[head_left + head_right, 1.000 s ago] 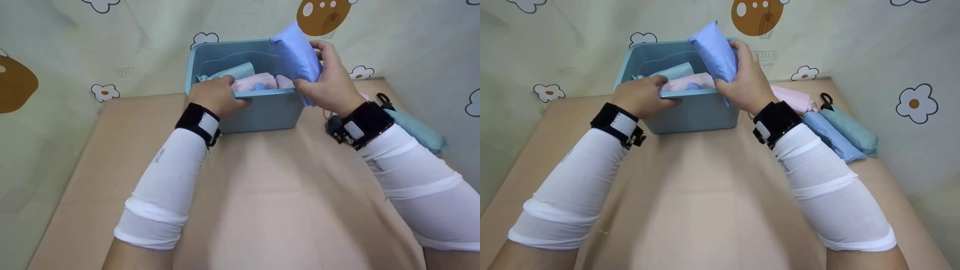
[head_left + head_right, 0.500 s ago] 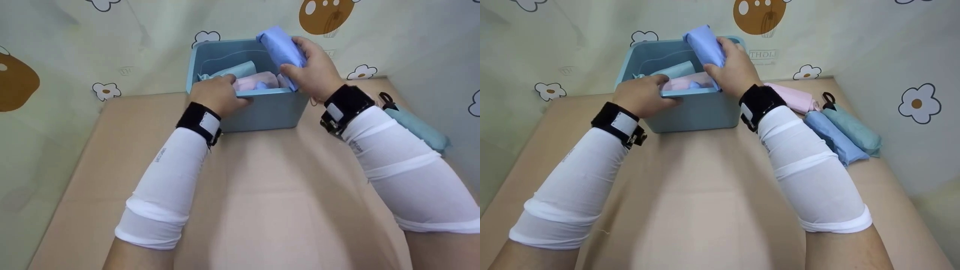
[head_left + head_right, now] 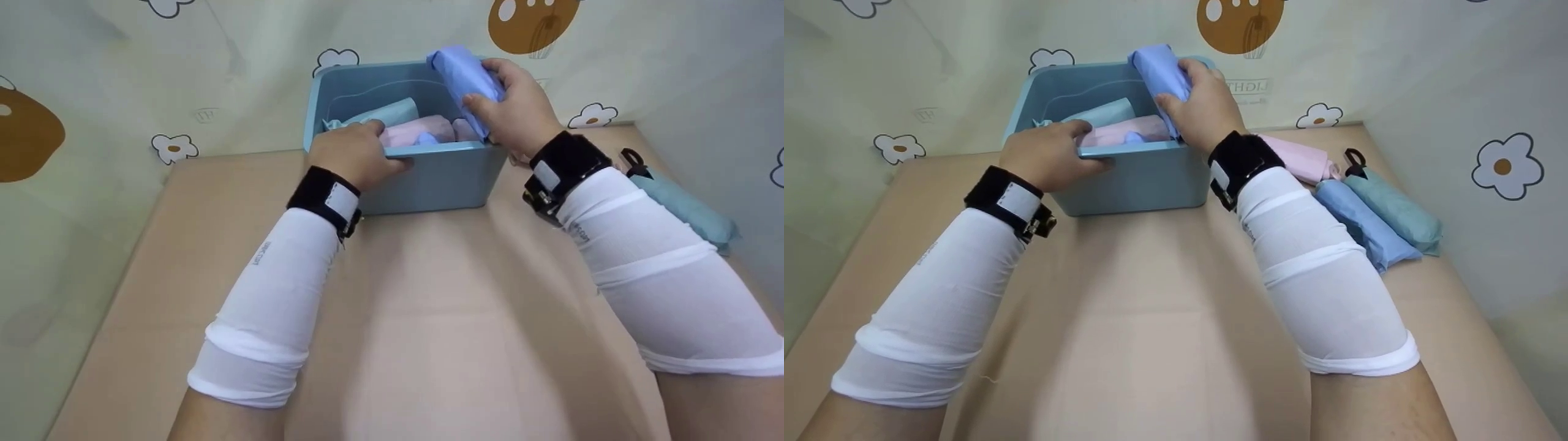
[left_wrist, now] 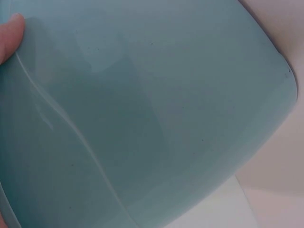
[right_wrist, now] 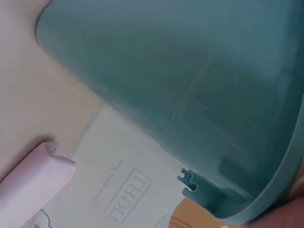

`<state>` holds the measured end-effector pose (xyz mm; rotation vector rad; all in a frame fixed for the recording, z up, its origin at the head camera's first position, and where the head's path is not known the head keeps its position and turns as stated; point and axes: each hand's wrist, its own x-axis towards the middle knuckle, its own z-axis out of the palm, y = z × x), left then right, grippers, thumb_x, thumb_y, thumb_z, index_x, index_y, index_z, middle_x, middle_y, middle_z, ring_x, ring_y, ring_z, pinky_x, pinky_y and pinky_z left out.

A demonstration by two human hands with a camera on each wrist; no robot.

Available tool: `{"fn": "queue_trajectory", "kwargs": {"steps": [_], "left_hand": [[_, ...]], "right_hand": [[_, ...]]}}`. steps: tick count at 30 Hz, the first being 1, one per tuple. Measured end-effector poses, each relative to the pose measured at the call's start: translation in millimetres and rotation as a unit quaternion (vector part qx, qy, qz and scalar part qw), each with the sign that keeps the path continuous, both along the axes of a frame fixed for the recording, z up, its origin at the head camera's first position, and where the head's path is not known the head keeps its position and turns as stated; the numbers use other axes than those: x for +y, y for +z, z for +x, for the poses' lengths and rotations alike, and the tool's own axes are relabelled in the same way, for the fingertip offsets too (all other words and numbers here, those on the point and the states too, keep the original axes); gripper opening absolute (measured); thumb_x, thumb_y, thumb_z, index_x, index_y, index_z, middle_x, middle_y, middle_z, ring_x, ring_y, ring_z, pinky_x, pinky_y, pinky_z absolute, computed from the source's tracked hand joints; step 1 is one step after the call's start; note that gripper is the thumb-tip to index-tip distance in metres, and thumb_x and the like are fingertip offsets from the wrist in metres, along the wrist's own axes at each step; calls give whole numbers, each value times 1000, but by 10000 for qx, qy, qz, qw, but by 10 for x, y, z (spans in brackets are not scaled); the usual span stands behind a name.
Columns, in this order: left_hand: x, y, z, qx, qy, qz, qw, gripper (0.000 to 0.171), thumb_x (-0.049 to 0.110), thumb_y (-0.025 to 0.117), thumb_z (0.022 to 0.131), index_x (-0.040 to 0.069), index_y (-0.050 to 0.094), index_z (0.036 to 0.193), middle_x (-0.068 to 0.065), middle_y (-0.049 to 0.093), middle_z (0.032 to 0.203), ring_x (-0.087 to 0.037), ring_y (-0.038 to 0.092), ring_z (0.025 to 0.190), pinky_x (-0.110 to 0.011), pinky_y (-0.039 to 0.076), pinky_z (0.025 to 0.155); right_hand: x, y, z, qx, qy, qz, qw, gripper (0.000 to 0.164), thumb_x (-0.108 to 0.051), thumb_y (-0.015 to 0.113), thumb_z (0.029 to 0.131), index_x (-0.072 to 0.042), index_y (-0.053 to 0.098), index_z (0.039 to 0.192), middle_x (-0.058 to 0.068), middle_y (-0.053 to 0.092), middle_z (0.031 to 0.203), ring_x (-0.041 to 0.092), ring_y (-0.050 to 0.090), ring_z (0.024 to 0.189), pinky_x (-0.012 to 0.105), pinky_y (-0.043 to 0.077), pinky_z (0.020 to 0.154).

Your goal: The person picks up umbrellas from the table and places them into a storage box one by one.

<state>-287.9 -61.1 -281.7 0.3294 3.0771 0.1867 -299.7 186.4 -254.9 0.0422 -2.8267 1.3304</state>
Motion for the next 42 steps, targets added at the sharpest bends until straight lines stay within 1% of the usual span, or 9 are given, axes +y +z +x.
{"fn": "queue_trajectory", "kwargs": {"steps": [7, 16, 21, 24, 28, 30, 32, 36, 42], "left_hand": [[1, 2, 21, 30, 10, -1, 10000, 78, 70, 56, 94, 20, 52, 152, -11, 70, 130, -33, 64, 101, -52, 55, 97], [-24, 18, 24, 14, 40, -33, 10000, 79, 71, 56, 94, 20, 51, 154, -12, 70, 129, -32, 64, 100, -52, 56, 96], [-38, 4, 22, 52, 23, -30, 10000, 77, 71, 56, 93, 20, 54, 150, -11, 71, 124, -31, 64, 98, -50, 57, 91], [-36, -3, 23, 42, 8, -40, 10000, 77, 71, 56, 93, 20, 55, 150, -11, 71, 123, -31, 65, 97, -49, 57, 89], [-16, 2, 22, 46, -19, -52, 10000, 78, 72, 56, 93, 20, 54, 151, -12, 71, 124, -31, 65, 98, -50, 57, 90], [-9, 3, 23, 49, -7, -39, 10000, 78, 71, 56, 93, 20, 54, 151, -11, 71, 125, -32, 65, 99, -50, 57, 91], [-5, 2, 27, 37, 14, -33, 10000, 77, 71, 57, 93, 20, 54, 151, -11, 71, 124, -32, 65, 99, -50, 57, 92], [1, -2, 29, 67, 5, -39, 10000, 76, 70, 57, 93, 20, 55, 150, -11, 71, 121, -32, 65, 98, -50, 57, 90], [18, -3, 27, 101, -4, -80, 9999, 77, 72, 56, 93, 20, 54, 150, -11, 71, 122, -32, 65, 98, -50, 58, 91]], "right_hand": [[16, -17, 1, -41, -33, -4, 10000, 68, -43, 56, 107, -25, 27, 167, 10, 40, 166, 30, 47, 139, 49, 49, 114], [-40, -3, -24, -166, -156, 44, 9997, 68, -46, 53, 108, -28, 26, 167, 7, 39, 166, 29, 46, 139, 49, 46, 117], [-60, -36, -43, 23, -201, 360, 9991, 68, -43, 53, 108, -24, 27, 167, 11, 41, 164, 30, 48, 140, 50, 43, 120], [-82, -69, -49, 43, -125, 844, 9963, 67, -40, 54, 108, -22, 28, 167, 14, 39, 163, 32, 49, 141, 51, 41, 121], [-86, -88, -61, 135, 98, 1357, 9906, 55, -26, 49, 110, -14, 39, 163, 16, 48, 158, 32, 52, 141, 48, 41, 122], [-79, -90, -68, 174, 182, 1407, 9897, 49, -19, 45, 111, -9, 44, 159, 16, 53, 155, 30, 53, 141, 45, 40, 123], [-80, -87, -75, 106, 208, 1410, 9897, 47, -16, 41, 111, -8, 46, 158, 16, 56, 154, 29, 54, 140, 45, 41, 122], [-77, -93, -83, -35, 153, 1395, 9901, 46, -16, 40, 112, -9, 49, 156, 14, 56, 154, 29, 55, 138, 44, 41, 122], [-61, -103, -88, -27, 134, 1380, 9903, 46, -14, 34, 112, -8, 53, 153, 12, 55, 155, 28, 54, 138, 45, 40, 122]]}}
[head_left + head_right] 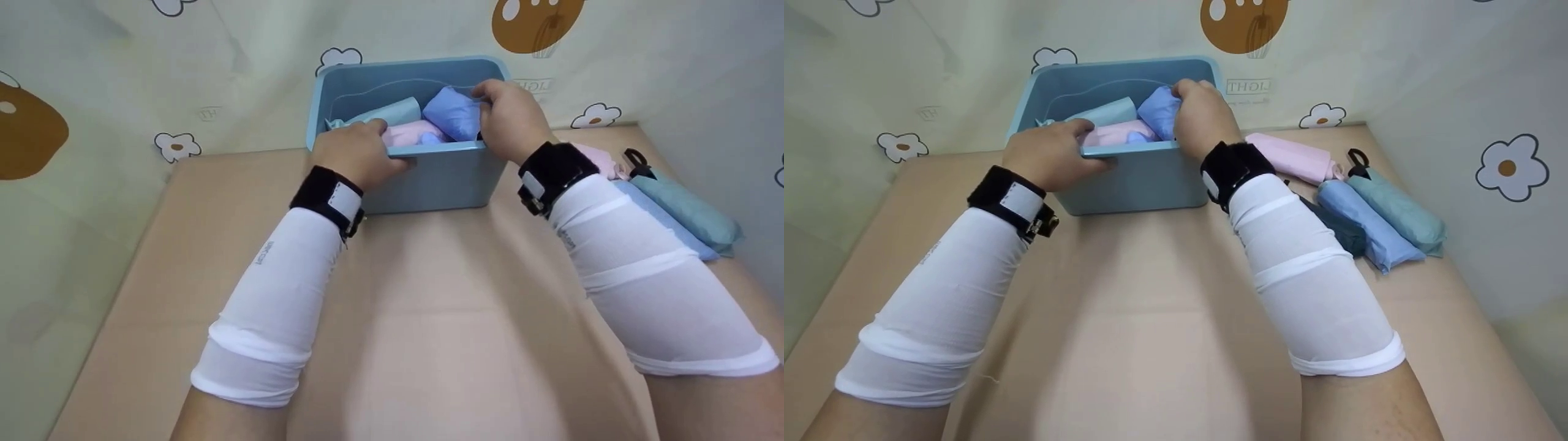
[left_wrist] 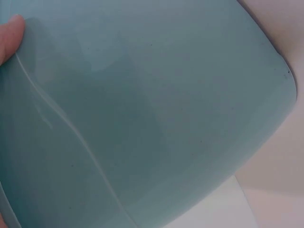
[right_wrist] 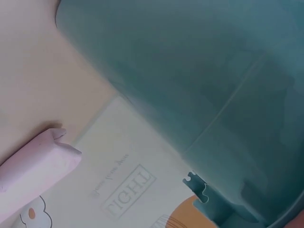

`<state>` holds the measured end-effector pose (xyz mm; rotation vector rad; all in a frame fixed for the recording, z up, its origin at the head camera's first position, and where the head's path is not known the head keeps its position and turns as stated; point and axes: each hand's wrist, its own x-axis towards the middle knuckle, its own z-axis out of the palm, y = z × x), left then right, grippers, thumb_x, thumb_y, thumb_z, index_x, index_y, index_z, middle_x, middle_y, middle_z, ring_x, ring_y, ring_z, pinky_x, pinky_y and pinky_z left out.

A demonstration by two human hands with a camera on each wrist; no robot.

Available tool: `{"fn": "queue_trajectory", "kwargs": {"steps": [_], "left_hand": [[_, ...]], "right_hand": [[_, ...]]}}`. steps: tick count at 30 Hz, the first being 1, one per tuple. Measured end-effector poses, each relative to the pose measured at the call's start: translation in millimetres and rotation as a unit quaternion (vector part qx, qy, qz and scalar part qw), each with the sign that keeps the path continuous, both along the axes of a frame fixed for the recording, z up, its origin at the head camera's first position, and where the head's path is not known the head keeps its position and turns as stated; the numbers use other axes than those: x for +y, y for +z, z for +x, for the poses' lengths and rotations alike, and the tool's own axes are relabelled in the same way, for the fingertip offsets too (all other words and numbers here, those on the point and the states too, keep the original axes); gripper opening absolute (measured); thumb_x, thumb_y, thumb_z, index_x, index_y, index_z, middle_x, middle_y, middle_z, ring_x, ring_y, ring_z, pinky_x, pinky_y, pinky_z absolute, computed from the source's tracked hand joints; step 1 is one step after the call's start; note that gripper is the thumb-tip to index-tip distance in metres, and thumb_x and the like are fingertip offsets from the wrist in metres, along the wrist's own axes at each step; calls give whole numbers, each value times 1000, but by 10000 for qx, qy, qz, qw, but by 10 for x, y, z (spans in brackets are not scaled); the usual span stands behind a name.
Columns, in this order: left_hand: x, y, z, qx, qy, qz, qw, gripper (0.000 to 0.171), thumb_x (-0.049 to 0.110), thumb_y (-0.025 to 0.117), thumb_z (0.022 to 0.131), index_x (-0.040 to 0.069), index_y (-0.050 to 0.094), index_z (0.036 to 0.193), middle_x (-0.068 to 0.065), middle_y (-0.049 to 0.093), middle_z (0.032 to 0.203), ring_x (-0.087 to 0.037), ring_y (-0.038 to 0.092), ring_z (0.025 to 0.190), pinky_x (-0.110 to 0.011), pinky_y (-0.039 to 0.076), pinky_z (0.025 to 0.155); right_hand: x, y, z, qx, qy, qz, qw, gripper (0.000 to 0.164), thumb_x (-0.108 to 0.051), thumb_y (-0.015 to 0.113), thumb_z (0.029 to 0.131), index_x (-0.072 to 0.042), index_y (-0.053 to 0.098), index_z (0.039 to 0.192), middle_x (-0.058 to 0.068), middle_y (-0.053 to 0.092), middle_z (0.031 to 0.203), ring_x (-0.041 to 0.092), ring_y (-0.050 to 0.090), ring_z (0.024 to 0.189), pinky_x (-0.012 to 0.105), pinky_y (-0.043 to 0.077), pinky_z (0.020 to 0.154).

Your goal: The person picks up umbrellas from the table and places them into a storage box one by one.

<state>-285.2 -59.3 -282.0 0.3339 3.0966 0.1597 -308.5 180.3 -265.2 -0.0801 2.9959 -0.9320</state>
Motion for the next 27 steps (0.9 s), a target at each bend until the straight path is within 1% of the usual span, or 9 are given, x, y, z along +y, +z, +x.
{"fn": "queue_trajectory", "kwargs": {"steps": [4, 7, 11, 19, 21, 24, 27], "left_hand": [[9, 1, -3, -21, -7, -1, 10000, 78, 72, 56, 93, 20, 53, 151, -11, 71, 124, -32, 65, 99, -50, 57, 92], [11, -3, -9, 6, -36, 15, 10000, 77, 71, 57, 93, 20, 54, 150, -11, 71, 125, -31, 65, 100, -51, 57, 93], [11, -5, -18, -2, -48, 16, 10000, 75, 69, 57, 93, 19, 54, 149, -11, 71, 127, -31, 64, 100, -51, 56, 93], [13, -7, -15, -51, -25, -34, 10000, 77, 70, 57, 94, 19, 53, 151, -11, 70, 129, -32, 64, 100, -51, 56, 94], [12, -4, -15, -58, -14, -56, 10000, 77, 71, 57, 94, 20, 53, 151, -11, 70, 129, -32, 64, 100, -50, 57, 93], [13, 0, -13, -67, -3, -60, 10000, 78, 71, 57, 94, 20, 52, 152, -11, 70, 130, -32, 64, 100, -50, 57, 93], [18, 5, -9, -86, 6, -44, 10000, 78, 71, 58, 94, 20, 51, 153, -12, 70, 132, -32, 64, 102, -50, 56, 95]], "right_hand": [[17, -8, 10, 51, 33, -11, 10000, 47, -9, 32, 110, -6, 56, 150, 14, 58, 152, 30, 54, 137, 46, 41, 122], [31, -20, 27, 169, 1, -50, 9998, 48, -7, 32, 107, -4, 59, 146, 16, 64, 142, 31, 58, 129, 45, 45, 118], [43, -37, 42, 237, -28, -140, 9996, 48, -7, 31, 107, -4, 62, 144, 17, 66, 134, 31, 58, 122, 45, 48, 114], [57, -71, 54, 249, -55, -314, 9992, 45, -8, 35, 107, -6, 64, 142, 15, 66, 132, 29, 57, 122, 44, 48, 114], [61, -77, 68, 332, -42, -355, 9988, 43, -8, 38, 107, -5, 65, 141, 15, 67, 132, 29, 57, 121, 43, 48, 114], [71, -84, 102, 509, -37, -436, 9977, 40, -9, 40, 107, -4, 67, 137, 15, 69, 131, 28, 59, 118, 42, 50, 110], [97, -94, 140, 691, -55, -550, 9961, 38, -12, 42, 108, -4, 69, 134, 14, 70, 129, 26, 60, 113, 40, 51, 102]]}}
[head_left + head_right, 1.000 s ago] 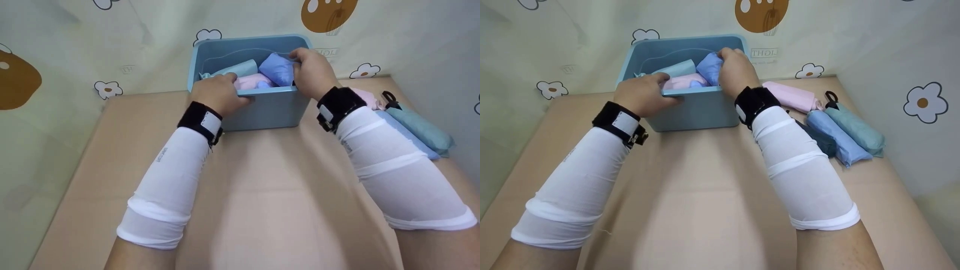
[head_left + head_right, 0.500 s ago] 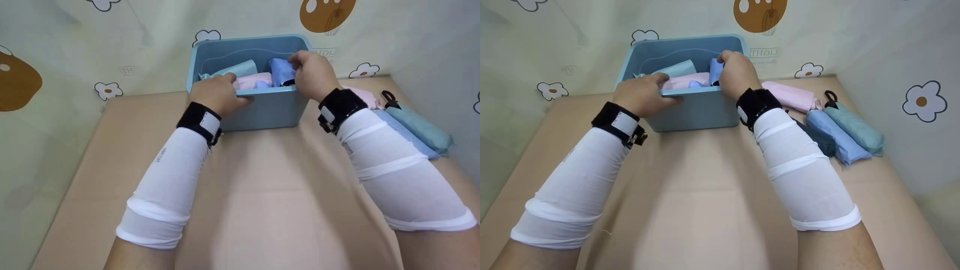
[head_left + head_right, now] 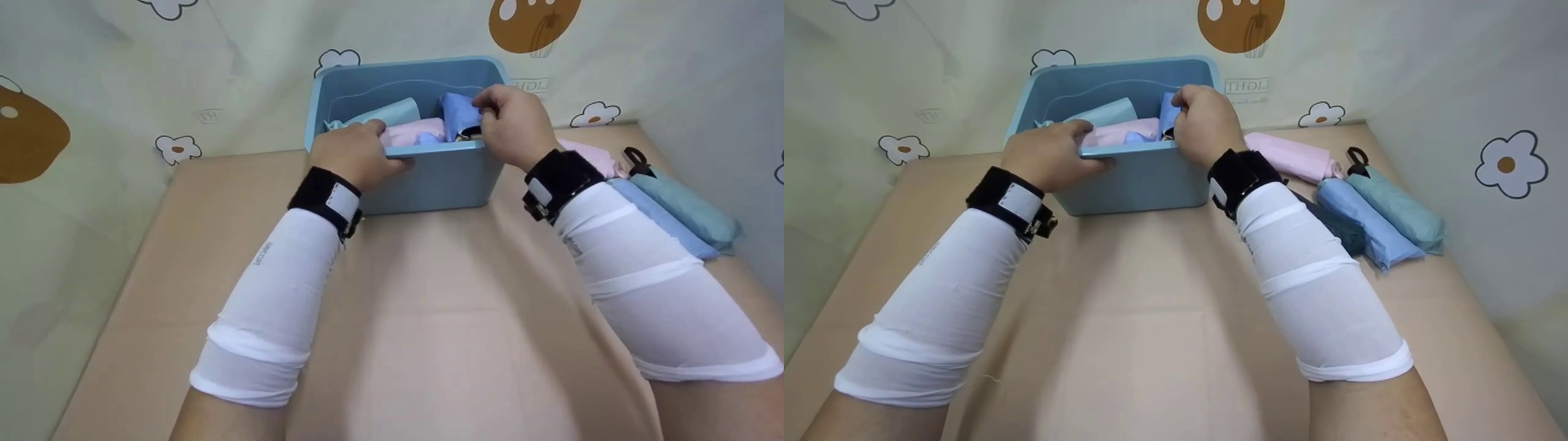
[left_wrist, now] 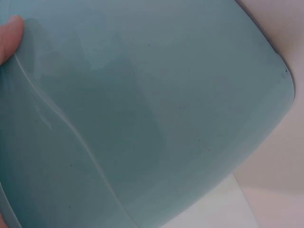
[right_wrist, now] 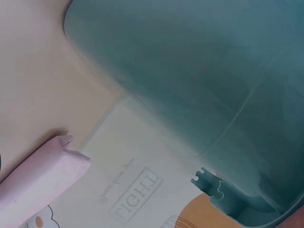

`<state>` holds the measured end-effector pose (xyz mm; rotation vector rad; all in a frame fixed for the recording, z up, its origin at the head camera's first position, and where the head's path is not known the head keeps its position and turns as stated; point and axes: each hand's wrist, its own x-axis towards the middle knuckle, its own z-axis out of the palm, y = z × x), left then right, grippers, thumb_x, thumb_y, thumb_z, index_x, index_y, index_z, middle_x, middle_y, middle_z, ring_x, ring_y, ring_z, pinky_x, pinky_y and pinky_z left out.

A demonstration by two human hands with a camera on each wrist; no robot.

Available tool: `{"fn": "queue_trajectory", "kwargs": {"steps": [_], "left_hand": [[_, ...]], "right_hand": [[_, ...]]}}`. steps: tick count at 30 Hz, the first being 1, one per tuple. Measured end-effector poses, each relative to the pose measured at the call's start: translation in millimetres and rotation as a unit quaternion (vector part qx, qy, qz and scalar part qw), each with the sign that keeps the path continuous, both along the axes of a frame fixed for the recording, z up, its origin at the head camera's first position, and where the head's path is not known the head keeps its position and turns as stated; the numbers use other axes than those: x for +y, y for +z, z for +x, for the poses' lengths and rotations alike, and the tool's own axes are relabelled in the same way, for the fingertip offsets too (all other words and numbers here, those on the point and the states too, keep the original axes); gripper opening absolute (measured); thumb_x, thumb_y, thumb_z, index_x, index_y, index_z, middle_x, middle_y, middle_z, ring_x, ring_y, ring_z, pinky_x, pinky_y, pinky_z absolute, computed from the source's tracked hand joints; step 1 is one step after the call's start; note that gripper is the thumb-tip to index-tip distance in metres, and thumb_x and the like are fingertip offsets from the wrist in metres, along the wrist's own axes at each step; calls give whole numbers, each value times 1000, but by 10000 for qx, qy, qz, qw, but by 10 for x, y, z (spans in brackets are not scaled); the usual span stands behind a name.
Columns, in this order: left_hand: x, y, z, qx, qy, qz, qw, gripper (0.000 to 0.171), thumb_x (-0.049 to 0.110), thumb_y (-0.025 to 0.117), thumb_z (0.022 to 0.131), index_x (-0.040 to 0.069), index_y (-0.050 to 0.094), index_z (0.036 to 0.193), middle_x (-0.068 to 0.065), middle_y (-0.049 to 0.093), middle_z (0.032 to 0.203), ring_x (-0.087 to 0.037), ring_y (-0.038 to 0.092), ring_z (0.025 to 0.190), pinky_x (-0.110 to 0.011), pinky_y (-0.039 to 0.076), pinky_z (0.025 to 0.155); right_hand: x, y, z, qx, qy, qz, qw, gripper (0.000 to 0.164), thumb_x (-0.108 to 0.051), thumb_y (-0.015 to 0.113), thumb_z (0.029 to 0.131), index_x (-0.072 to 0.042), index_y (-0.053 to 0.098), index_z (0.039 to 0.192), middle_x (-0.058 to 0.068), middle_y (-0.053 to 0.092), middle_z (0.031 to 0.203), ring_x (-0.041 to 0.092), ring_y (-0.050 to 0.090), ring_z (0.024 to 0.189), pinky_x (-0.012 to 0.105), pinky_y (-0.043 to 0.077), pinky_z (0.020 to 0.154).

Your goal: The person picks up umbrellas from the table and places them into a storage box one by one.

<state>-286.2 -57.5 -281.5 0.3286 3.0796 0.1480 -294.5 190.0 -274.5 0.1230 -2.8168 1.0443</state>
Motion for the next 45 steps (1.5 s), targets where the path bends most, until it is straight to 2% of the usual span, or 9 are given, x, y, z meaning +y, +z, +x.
{"fn": "queue_trajectory", "kwargs": {"steps": [6, 11, 16, 26, 30, 33, 37, 41, 45], "left_hand": [[14, 1, 4, -39, 28, -23, 10000, 78, 70, 57, 94, 21, 50, 155, -12, 69, 133, -33, 64, 103, -50, 56, 96], [12, -2, 2, -18, 35, -53, 10000, 78, 70, 56, 94, 21, 50, 154, -11, 70, 130, -32, 64, 101, -50, 57, 93], [10, 4, 2, -35, 61, -64, 10000, 79, 71, 56, 94, 22, 50, 155, -11, 70, 131, -32, 65, 100, -50, 57, 92], [13, 26, -9, -34, 117, 58, 9999, 78, 69, 58, 94, 22, 50, 156, -12, 70, 135, -33, 64, 105, -52, 55, 99], [21, 9, -11, -111, 170, 59, 9998, 80, 70, 58, 94, 22, 48, 157, -12, 69, 137, -33, 64, 106, -52, 54, 100], [21, 8, -10, -114, 162, 78, 9998, 80, 71, 58, 94, 22, 48, 158, -12, 69, 137, -33, 64, 106, -52, 54, 99], [23, 5, -14, -68, 117, 98, 9999, 80, 71, 57, 94, 22, 49, 157, -12, 70, 135, -33, 64, 104, -52, 55, 98], [23, 6, -14, -71, 113, 60, 9999, 79, 70, 56, 93, 22, 49, 156, -12, 70, 133, -32, 64, 103, -51, 55, 96], [21, 11, -6, -88, 109, 30, 9999, 79, 70, 57, 94, 22, 50, 156, -12, 69, 134, -32, 63, 103, -51, 56, 95]], "right_hand": [[106, -64, 71, 251, -69, -483, 9985, 36, -12, 44, 108, -5, 70, 131, 11, 69, 132, 21, 59, 114, 34, 52, 99], [181, -163, 114, 780, 11, -902, 9929, 32, -5, 45, 105, 0, 72, 122, 14, 68, 126, 18, 58, 111, 28, 49, 97], [200, -225, 126, 1132, 95, -1099, 9874, 30, -1, 46, 103, 1, 73, 117, 14, 67, 119, 16, 57, 106, 22, 46, 92], [225, -283, 124, 1485, 115, -1360, 9795, 28, 0, 49, 101, 0, 75, 111, 6, 66, 112, 10, 55, 102, 21, 46, 89], [239, -321, 121, 1516, 188, -1354, 9789, 26, 0, 50, 101, 1, 74, 110, 6, 65, 112, 10, 54, 101, 22, 45, 88], [249, -320, 133, 1487, 248, -1302, 9800, 26, 0, 50, 101, 1, 74, 112, 7, 65, 118, 12, 54, 105, 22, 44, 93], [288, -330, 157, 1450, 324, -1351, 9796, 25, -1, 52, 100, 2, 71, 116, 11, 62, 133, 18, 56, 124, 27, 44, 110], [354, -356, 172, 1471, 347, -1349, 9793, 25, -3, 54, 100, 4, 70, 118, 15, 59, 142, 23, 53, 136, 35, 41, 119], [433, -396, 194, 1211, 265, -1418, 9821, 27, -10, 54, 104, 3, 69, 122, 12, 58, 145, 22, 54, 135, 36, 45, 115]]}}
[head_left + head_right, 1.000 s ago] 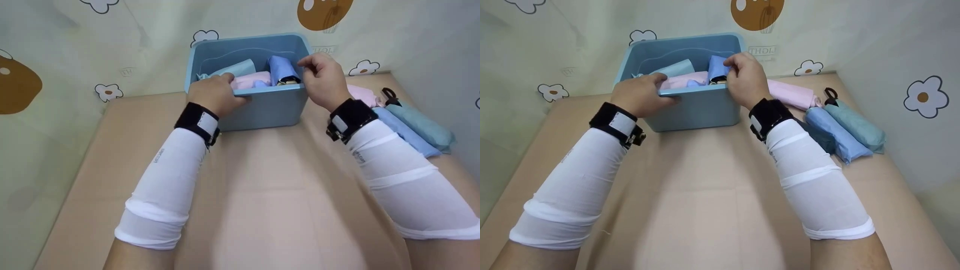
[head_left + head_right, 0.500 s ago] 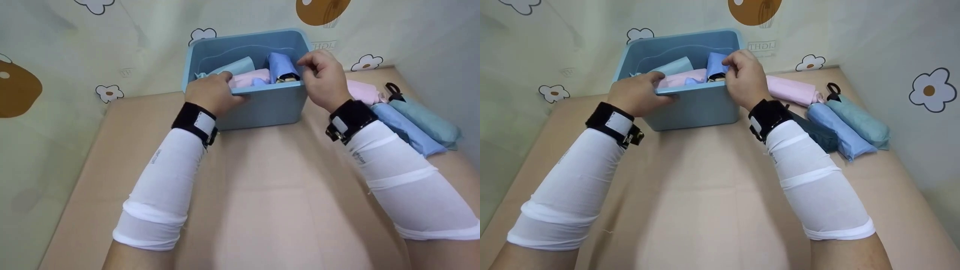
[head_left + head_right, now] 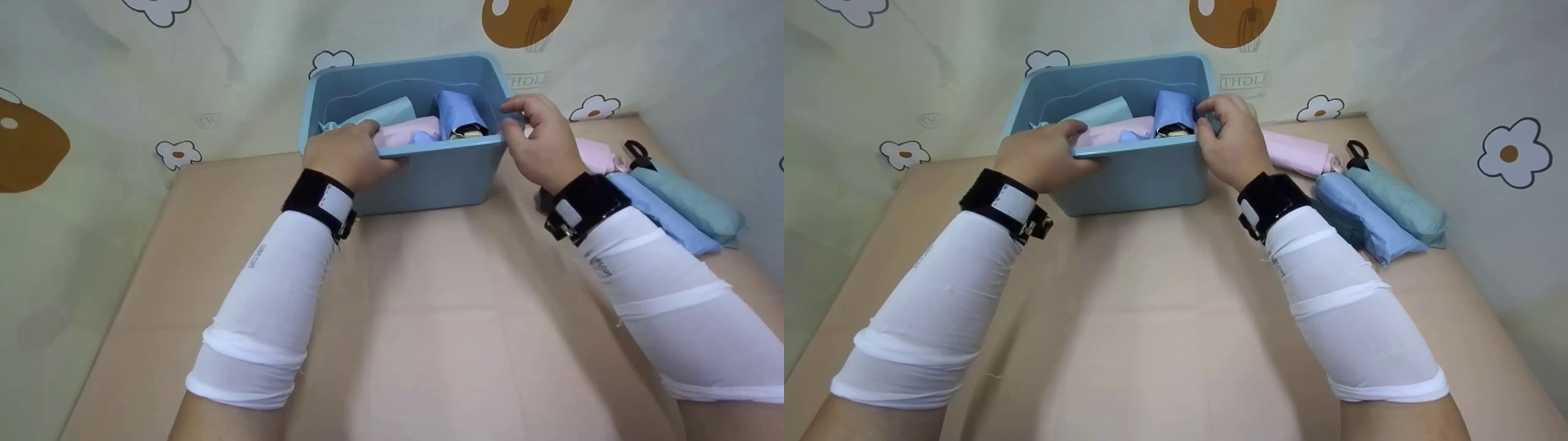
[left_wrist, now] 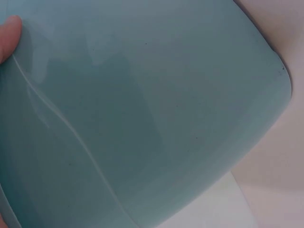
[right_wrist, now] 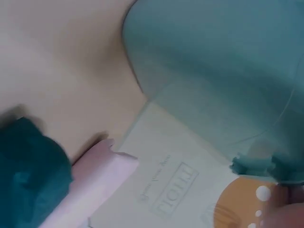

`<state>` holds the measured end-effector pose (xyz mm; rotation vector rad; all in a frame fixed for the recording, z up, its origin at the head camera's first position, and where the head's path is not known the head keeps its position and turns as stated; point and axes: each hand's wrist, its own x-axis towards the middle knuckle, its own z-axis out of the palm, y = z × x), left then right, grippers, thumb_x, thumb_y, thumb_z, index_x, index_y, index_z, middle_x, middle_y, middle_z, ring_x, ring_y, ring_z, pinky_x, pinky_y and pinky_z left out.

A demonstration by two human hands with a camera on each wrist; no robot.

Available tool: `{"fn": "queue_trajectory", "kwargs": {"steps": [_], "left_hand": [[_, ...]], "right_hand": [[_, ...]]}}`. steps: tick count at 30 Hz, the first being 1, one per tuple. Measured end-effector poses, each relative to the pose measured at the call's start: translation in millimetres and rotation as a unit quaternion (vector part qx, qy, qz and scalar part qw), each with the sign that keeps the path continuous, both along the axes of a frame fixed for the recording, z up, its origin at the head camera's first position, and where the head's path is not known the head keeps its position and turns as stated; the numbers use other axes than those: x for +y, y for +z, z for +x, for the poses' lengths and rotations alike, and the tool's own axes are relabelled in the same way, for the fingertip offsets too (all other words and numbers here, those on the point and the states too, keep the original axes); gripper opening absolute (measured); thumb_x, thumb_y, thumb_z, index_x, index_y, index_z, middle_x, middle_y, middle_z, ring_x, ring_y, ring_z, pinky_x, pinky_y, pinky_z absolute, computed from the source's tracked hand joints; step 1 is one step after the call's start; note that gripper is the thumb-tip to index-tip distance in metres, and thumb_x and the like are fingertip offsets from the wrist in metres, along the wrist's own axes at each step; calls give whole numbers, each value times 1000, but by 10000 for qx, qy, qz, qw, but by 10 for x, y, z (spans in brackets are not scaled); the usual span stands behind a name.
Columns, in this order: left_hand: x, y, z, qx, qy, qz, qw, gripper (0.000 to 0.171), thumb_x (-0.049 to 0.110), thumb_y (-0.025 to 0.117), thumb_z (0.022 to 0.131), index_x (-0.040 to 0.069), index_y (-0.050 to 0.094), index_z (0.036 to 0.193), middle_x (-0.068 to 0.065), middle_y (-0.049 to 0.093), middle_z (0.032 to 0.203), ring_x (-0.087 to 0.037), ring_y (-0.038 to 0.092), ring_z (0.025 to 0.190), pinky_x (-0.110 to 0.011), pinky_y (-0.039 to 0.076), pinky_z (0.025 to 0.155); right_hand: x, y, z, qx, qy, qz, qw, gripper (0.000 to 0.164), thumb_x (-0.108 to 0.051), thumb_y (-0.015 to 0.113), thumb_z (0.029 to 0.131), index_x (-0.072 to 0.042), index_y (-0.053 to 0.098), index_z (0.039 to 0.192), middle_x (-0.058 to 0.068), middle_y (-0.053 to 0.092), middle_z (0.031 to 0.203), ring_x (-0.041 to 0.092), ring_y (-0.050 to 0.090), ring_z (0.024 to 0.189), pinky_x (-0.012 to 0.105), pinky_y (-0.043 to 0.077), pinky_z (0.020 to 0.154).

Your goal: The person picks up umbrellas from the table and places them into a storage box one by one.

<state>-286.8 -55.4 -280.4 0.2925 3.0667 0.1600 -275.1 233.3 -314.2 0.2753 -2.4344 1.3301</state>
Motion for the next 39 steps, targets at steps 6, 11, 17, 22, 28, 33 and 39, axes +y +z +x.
{"fn": "queue_trajectory", "kwargs": {"steps": [6, 11, 17, 22, 28, 33, 39], "left_hand": [[4, 0, 4, -11, 0, 48, 10000, 79, 70, 58, 94, 22, 49, 156, -12, 69, 134, -32, 63, 104, -52, 54, 98], [6, -3, 12, 9, -15, 93, 10000, 78, 69, 58, 94, 22, 49, 156, -12, 69, 136, -33, 62, 106, -52, 53, 100], [2, -6, 13, 26, -44, 64, 10000, 79, 69, 57, 94, 21, 49, 156, -12, 68, 136, -33, 62, 106, -52, 53, 100], [-6, -4, 9, 21, -18, -11, 10000, 81, 71, 56, 94, 21, 48, 157, -12, 69, 134, -33, 63, 104, -51, 55, 97], [-3, -1, -1, 86, -68, 15, 9999, 79, 71, 57, 93, 21, 51, 154, -11, 70, 131, -32, 64, 101, -51, 56, 94], [-11, -4, 0, 91, -58, 10, 9999, 80, 71, 57, 93, 20, 51, 155, -11, 70, 132, -32, 64, 101, -51, 56, 94], [-16, -15, 3, 100, -59, -5, 9999, 80, 71, 56, 94, 20, 50, 155, -12, 70, 130, -32, 64, 100, -50, 56, 94]], "right_hand": [[117, -54, 70, -423, -25, -141, 9990, 35, -23, 49, 109, -1, 69, 128, 5, 52, 155, 23, 55, 131, 22, 58, 91], [182, -44, 102, -823, 45, -364, 9959, 37, -25, 50, 110, -5, 65, 137, 5, 53, 151, 23, 60, 114, 21, 61, 84], [344, -21, 134, -1047, -368, 321, 9933, 45, -33, 50, 109, -8, 61, 145, 8, 56, 152, 27, 52, 133, 43, 48, 113], [576, -20, 174, -1249, -467, 1369, 9816, 53, -34, 51, 108, -3, 53, 151, 19, 50, 159, 38, 39, 152, 60, 28, 126], [915, -53, 270, -1481, -522, 2221, 9623, 63, -34, 55, 106, 2, 43, 156, 29, 42, 161, 49, 30, 154, 64, 23, 125], [1200, -113, 307, -1844, -728, 2610, 9448, 72, -40, 55, 104, 5, 37, 158, 32, 38, 161, 57, 25, 150, 68, 23, 121], [1451, -263, 323, -2386, -898, 2831, 9246, 84, -46, 54, 104, 9, 25, 161, 38, 26, 164, 67, 17, 147, 75, 18, 119]]}}
